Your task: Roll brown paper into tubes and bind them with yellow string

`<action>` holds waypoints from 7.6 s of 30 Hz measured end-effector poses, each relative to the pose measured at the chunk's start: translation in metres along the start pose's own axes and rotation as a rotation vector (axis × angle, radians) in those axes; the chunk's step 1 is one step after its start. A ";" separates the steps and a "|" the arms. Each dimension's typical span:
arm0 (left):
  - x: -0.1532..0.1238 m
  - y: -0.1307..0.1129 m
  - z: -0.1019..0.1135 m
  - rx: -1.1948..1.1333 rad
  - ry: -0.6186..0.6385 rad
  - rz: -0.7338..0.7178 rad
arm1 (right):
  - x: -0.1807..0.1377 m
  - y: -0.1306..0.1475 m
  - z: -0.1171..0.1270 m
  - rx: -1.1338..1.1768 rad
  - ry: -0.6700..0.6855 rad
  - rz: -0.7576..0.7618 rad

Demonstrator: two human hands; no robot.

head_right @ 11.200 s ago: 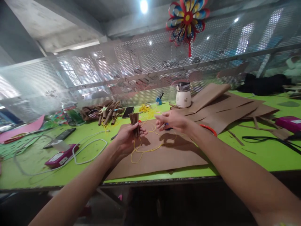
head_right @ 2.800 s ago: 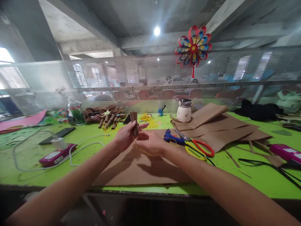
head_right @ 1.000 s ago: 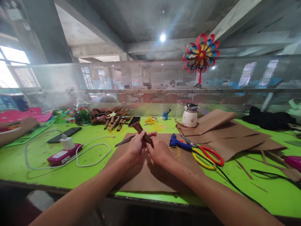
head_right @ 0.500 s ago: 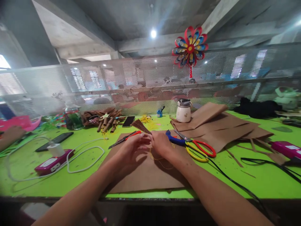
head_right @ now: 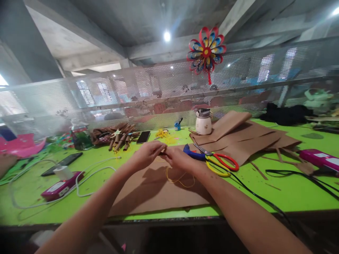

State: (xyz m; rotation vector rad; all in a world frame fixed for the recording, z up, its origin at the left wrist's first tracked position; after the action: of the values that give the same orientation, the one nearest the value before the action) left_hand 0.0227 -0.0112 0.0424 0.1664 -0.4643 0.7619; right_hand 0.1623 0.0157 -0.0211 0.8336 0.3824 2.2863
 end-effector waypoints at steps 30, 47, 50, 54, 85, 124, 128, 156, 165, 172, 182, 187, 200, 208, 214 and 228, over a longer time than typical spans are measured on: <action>-0.027 0.025 -0.023 0.225 0.126 0.033 | -0.008 -0.016 0.035 0.320 0.037 -0.231; -0.023 0.017 -0.023 0.136 0.189 0.049 | -0.009 -0.035 0.069 0.064 -0.447 -0.261; -0.022 0.017 -0.024 0.138 0.193 0.070 | -0.006 -0.013 0.046 0.151 -0.251 -0.124; -0.023 0.021 -0.029 0.146 0.189 0.079 | -0.008 0.000 0.015 0.329 0.026 -0.110; -0.025 0.034 -0.036 -0.022 0.245 0.106 | -0.013 -0.015 0.027 0.207 0.179 -0.239; -0.024 0.072 -0.020 -0.133 -0.161 0.477 | -0.022 -0.036 0.094 0.443 -0.325 -0.395; -0.026 0.078 -0.007 -0.174 -0.203 0.483 | -0.020 -0.027 0.093 0.838 -0.326 -0.295; -0.015 0.038 -0.042 -0.313 0.220 0.479 | -0.154 0.096 0.062 -0.250 0.459 -0.197; -0.020 0.038 -0.064 -0.413 0.122 0.288 | -0.171 0.070 0.041 -0.416 0.071 -0.080; -0.028 0.035 -0.059 -0.321 0.081 0.272 | -0.151 0.077 0.031 -0.280 0.142 -0.030; -0.032 0.020 -0.056 -0.248 0.104 0.188 | -0.155 0.075 0.018 -0.403 -0.028 0.141; -0.032 0.022 -0.060 -0.237 0.100 0.180 | -0.183 0.079 0.013 -0.347 -0.137 0.228; -0.029 0.020 -0.062 -0.224 0.137 0.217 | -0.225 0.084 -0.006 -0.293 -0.322 0.093; -0.030 0.020 -0.061 -0.246 0.124 0.215 | -0.219 0.106 0.006 -0.145 -0.323 -0.030; -0.030 0.020 -0.062 -0.227 0.133 0.209 | -0.198 0.111 0.021 -0.263 -0.231 -0.100; -0.032 0.017 -0.058 -0.291 0.115 0.192 | -0.178 0.088 0.012 -0.337 -0.067 0.078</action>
State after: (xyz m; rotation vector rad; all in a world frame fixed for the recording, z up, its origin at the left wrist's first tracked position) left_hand 0.0108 -0.0006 -0.0243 -0.1958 -0.4805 0.8768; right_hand 0.2298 -0.1684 -0.0531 0.7587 -0.0672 2.2994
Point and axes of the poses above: each hand's wrist, its own x-axis towards the middle knuckle, its own z-axis out of the back of the hand, y = z × x, the point moved 2 cm from there along x, towards the middle knuckle, and after that the axes turned 8 degrees about x, right-handed, at the moved point
